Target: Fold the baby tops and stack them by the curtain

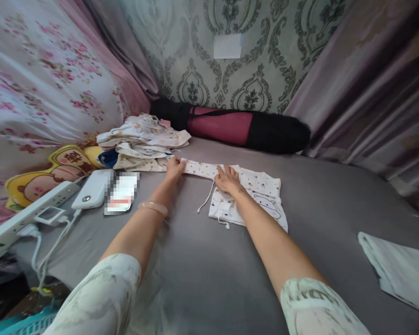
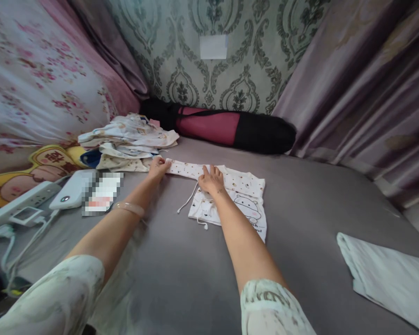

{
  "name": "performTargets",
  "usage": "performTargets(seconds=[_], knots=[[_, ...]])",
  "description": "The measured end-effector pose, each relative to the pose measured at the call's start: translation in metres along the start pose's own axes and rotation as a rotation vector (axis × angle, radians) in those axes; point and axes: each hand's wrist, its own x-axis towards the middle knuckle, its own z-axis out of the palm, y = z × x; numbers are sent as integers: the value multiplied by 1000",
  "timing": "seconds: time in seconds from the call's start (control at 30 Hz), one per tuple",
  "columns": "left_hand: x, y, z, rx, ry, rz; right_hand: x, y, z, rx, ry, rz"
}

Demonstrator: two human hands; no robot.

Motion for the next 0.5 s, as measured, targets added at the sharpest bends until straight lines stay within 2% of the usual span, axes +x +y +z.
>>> performTargets(seconds=[0.17, 0.23, 0.33, 0.43, 0.5], knots=[[-13, 5, 3, 32, 96, 77, 3, -1, -19, 16, -122, 5], [-15, 7, 3, 18, 90, 121, -6, -5, -27, 37, -74, -52], [-15, 7, 3, 12, 60, 160, -38, -21, -35, 58, 62, -268], [-13, 5, 4, 27, 6, 171, -78, -41, -33, 73, -53, -512], [-12, 4, 5, 40, -17, 166, -99, -52, -27, 85, -102, -583]])
